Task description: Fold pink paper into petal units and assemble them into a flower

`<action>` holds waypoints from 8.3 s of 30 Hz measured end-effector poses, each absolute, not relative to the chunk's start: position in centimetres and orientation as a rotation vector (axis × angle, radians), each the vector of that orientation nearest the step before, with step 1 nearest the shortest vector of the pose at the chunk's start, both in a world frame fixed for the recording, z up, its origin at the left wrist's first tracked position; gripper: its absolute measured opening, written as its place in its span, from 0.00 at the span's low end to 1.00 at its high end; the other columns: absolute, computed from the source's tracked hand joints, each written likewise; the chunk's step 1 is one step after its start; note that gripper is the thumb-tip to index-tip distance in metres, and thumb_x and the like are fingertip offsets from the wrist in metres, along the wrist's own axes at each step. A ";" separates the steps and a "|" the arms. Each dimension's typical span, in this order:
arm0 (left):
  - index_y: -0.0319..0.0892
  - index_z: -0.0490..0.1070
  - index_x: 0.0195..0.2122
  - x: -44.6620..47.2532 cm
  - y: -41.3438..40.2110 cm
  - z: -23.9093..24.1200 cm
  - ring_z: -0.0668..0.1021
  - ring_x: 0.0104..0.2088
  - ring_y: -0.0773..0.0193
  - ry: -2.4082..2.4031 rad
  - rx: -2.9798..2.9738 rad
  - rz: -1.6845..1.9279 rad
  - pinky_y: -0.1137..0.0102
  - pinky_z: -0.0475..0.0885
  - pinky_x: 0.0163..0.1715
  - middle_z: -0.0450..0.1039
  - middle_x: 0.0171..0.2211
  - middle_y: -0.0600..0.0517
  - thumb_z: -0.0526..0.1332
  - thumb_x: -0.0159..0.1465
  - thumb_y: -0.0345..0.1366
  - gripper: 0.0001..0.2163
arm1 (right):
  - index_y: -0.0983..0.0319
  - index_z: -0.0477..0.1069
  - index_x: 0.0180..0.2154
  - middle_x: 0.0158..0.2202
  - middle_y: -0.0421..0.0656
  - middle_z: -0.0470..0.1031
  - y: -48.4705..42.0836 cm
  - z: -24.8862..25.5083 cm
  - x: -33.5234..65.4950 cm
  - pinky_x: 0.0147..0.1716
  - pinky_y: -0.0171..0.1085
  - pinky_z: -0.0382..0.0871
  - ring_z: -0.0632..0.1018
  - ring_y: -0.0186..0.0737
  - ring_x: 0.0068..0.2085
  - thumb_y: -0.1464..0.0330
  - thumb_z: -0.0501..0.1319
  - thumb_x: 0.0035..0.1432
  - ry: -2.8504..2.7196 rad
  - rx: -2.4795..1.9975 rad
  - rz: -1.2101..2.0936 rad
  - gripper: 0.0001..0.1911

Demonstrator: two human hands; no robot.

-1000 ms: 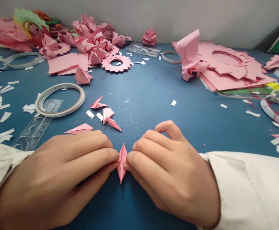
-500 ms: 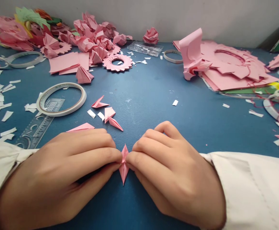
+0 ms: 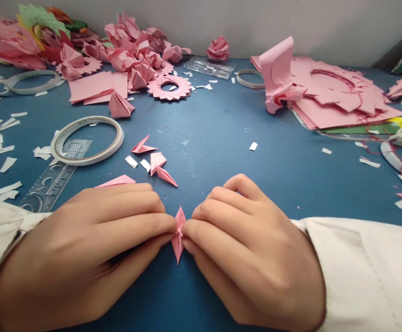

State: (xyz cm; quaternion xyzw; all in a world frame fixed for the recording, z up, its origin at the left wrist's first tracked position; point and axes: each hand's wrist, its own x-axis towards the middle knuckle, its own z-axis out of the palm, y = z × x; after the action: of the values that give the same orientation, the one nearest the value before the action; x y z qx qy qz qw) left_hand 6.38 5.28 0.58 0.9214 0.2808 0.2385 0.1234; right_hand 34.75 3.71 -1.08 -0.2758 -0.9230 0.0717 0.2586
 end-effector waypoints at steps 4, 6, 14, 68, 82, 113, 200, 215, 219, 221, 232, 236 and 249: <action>0.43 0.86 0.40 6.2 5.4 0.4 0.82 0.38 0.60 0.826 2.685 0.706 0.59 0.77 0.39 0.86 0.40 0.54 0.59 0.86 0.24 0.19 | 0.57 0.76 0.57 0.43 0.38 0.89 4.1 -1.0 34.7 0.48 0.47 0.78 0.85 0.39 0.40 0.77 0.63 0.93 -2.539 -0.741 0.171 0.09; 0.43 0.86 0.40 6.2 5.5 0.3 0.82 0.38 0.60 0.830 2.686 0.704 0.59 0.77 0.39 0.86 0.40 0.54 0.60 0.87 0.24 0.19 | 0.57 0.78 0.55 0.42 0.38 0.89 4.3 -0.8 34.7 0.48 0.46 0.79 0.85 0.38 0.40 0.76 0.63 0.93 -2.545 -0.743 0.164 0.09; 0.43 0.86 0.39 6.3 5.3 0.7 0.81 0.37 0.62 0.823 2.691 0.677 0.59 0.76 0.38 0.85 0.39 0.55 0.58 0.89 0.24 0.21 | 0.58 0.79 0.54 0.42 0.39 0.89 4.2 -0.8 34.8 0.49 0.46 0.78 0.84 0.39 0.40 0.75 0.61 0.94 -2.564 -0.704 0.173 0.11; 0.43 0.86 0.40 6.3 4.5 1.1 0.73 0.24 0.58 0.682 2.873 0.593 0.53 0.61 0.25 0.79 0.26 0.57 0.56 0.81 0.18 0.21 | 0.59 0.83 0.46 0.38 0.38 0.87 4.9 -0.9 34.1 0.43 0.44 0.81 0.85 0.37 0.37 0.76 0.64 0.92 -2.488 -0.740 0.191 0.15; 0.36 0.91 0.60 6.1 5.2 0.8 0.73 0.23 0.56 0.529 2.888 0.548 0.54 0.65 0.23 0.81 0.26 0.58 0.58 0.80 0.19 0.21 | 0.59 0.82 0.44 0.39 0.39 0.89 4.9 -0.6 33.9 0.45 0.44 0.79 0.86 0.36 0.38 0.75 0.61 0.95 -2.496 -0.729 0.202 0.20; 0.41 0.89 0.39 7.5 4.2 -0.8 0.63 0.22 0.56 0.631 2.895 0.846 0.53 0.61 0.26 0.69 0.23 0.57 0.51 0.87 0.21 0.27 | 0.51 0.87 0.51 0.44 0.47 0.87 2.0 -2.5 37.6 0.49 0.54 0.81 0.87 0.52 0.44 0.48 0.74 0.87 -2.538 -0.876 0.020 0.15; 0.51 0.88 0.52 7.4 5.7 0.3 0.89 0.38 0.54 0.928 2.826 0.646 0.66 0.88 0.43 0.87 0.35 0.53 0.69 0.83 0.40 0.06 | 0.53 0.80 0.33 0.29 0.39 0.66 0.1 -3.3 34.1 0.30 0.49 0.66 0.64 0.44 0.29 0.65 0.63 0.90 -2.413 -1.006 0.135 0.25; 0.45 0.85 0.43 5.9 6.0 0.8 0.80 0.30 0.60 0.802 2.659 0.620 0.59 0.73 0.32 0.84 0.33 0.57 0.56 0.79 0.20 0.19 | 0.54 0.82 0.39 0.32 0.38 0.77 1.7 -1.6 35.6 0.32 0.42 0.78 0.78 0.37 0.30 0.68 0.68 0.88 -2.566 -0.802 0.132 0.17; 0.43 0.85 0.41 6.2 6.1 1.0 0.75 0.28 0.62 0.794 2.625 0.599 0.61 0.70 0.30 0.80 0.30 0.57 0.55 0.77 0.19 0.19 | 0.53 0.76 0.33 0.29 0.37 0.77 2.0 -0.8 34.9 0.30 0.40 0.82 0.80 0.36 0.27 0.73 0.66 0.87 -2.527 -0.776 0.019 0.23; 0.43 0.85 0.41 6.3 6.1 1.0 0.73 0.27 0.62 0.785 2.607 0.624 0.62 0.69 0.29 0.79 0.30 0.58 0.54 0.77 0.19 0.20 | 0.53 0.77 0.34 0.30 0.38 0.79 2.0 -0.7 35.0 0.32 0.41 0.85 0.82 0.37 0.27 0.72 0.68 0.87 -2.520 -0.795 -0.015 0.22; 0.39 0.88 0.41 5.6 6.5 0.8 0.75 0.28 0.62 0.711 2.599 0.649 0.60 0.70 0.29 0.77 0.31 0.56 0.57 0.79 0.19 0.19 | 0.57 0.80 0.33 0.30 0.39 0.80 2.5 -0.7 34.1 0.29 0.40 0.80 0.78 0.34 0.27 0.77 0.59 0.89 -2.556 -0.696 0.051 0.27; 0.39 0.88 0.42 5.6 6.5 0.7 0.75 0.28 0.61 0.715 2.677 0.654 0.56 0.69 0.29 0.77 0.31 0.55 0.57 0.81 0.21 0.19 | 0.57 0.79 0.32 0.30 0.38 0.80 2.4 -0.5 34.0 0.29 0.40 0.78 0.75 0.34 0.26 0.77 0.58 0.89 -2.578 -0.692 0.058 0.28; 0.42 0.92 0.52 6.3 5.1 0.7 0.69 0.26 0.55 0.580 3.003 0.638 0.55 0.64 0.28 0.71 0.25 0.58 0.52 0.89 0.21 0.25 | 0.57 0.69 0.29 0.26 0.34 0.65 2.9 0.2 33.7 0.23 0.37 0.63 0.66 0.31 0.24 0.79 0.54 0.89 -2.613 -0.727 0.241 0.30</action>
State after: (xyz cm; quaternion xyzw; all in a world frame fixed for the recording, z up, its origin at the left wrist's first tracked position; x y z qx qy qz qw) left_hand 6.33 5.06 0.75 0.9611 0.1856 0.2043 0.0088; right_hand 33.69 2.92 0.19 -0.2611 -0.9387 0.0864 0.2080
